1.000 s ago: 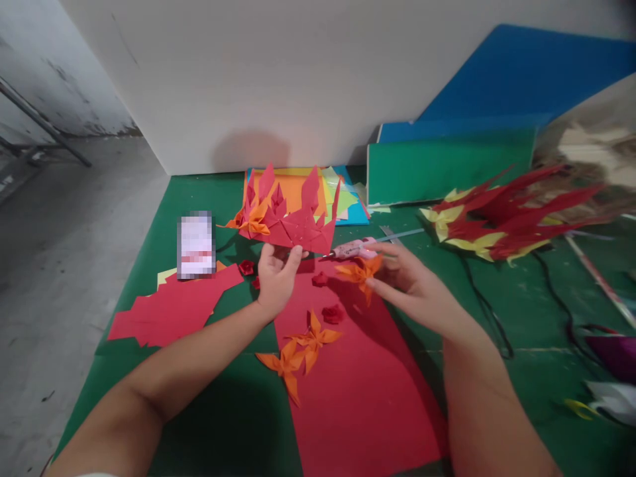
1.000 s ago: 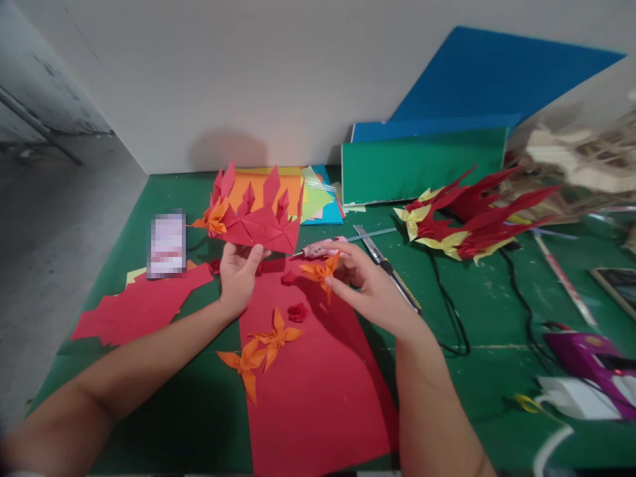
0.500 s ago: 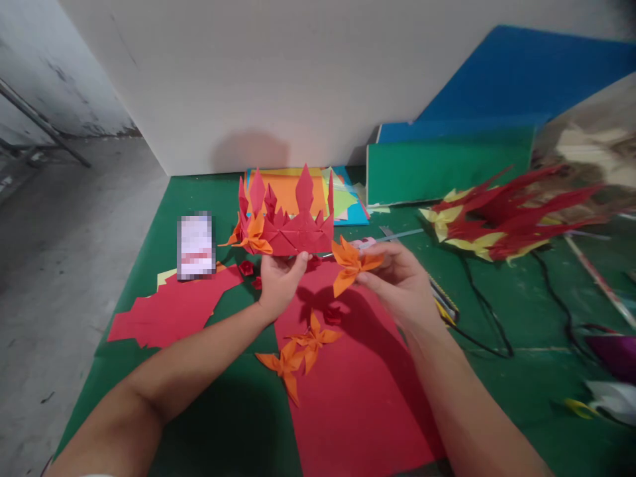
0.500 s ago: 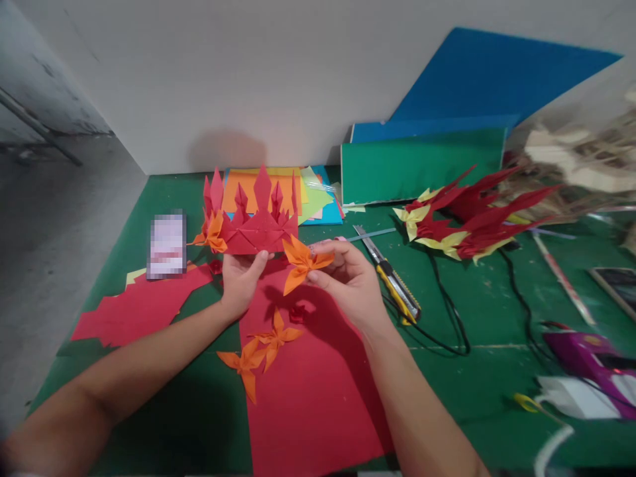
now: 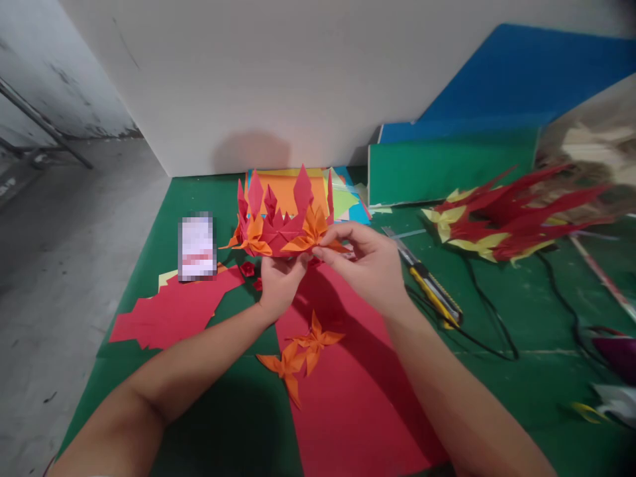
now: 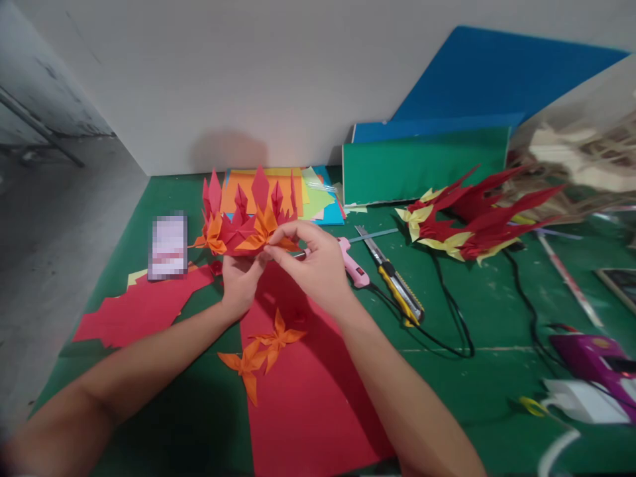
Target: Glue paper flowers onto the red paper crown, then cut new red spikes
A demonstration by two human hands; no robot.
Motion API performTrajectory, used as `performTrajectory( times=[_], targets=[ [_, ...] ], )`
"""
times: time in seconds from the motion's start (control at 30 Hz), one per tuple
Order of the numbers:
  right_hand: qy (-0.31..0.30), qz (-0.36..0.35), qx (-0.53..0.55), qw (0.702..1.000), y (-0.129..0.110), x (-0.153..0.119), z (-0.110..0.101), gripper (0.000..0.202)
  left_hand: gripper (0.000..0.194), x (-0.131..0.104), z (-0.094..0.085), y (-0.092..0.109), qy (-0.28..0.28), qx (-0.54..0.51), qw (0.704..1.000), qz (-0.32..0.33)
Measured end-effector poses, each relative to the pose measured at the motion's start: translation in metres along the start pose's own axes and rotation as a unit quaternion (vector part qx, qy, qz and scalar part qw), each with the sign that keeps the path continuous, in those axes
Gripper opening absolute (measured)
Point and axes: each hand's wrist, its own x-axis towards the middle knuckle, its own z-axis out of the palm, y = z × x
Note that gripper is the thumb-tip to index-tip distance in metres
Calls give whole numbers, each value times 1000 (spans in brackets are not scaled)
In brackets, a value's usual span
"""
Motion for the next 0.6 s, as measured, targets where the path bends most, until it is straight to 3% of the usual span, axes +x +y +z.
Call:
performTrajectory(
  times=[0.23,0.4,0.6],
  targets=[
    [20,-52,-142,988,0,3,0,6,47,-1,-2,0,13,-7,1000,-12],
    [-6,-26,-141,990,5,4,1,7,43,-2,-3,3,6,1,1000,-6],
    [8,-9,-146,989,9,2,6,9,38,-2,-2,5,-5,0,1000,-21]
  ],
)
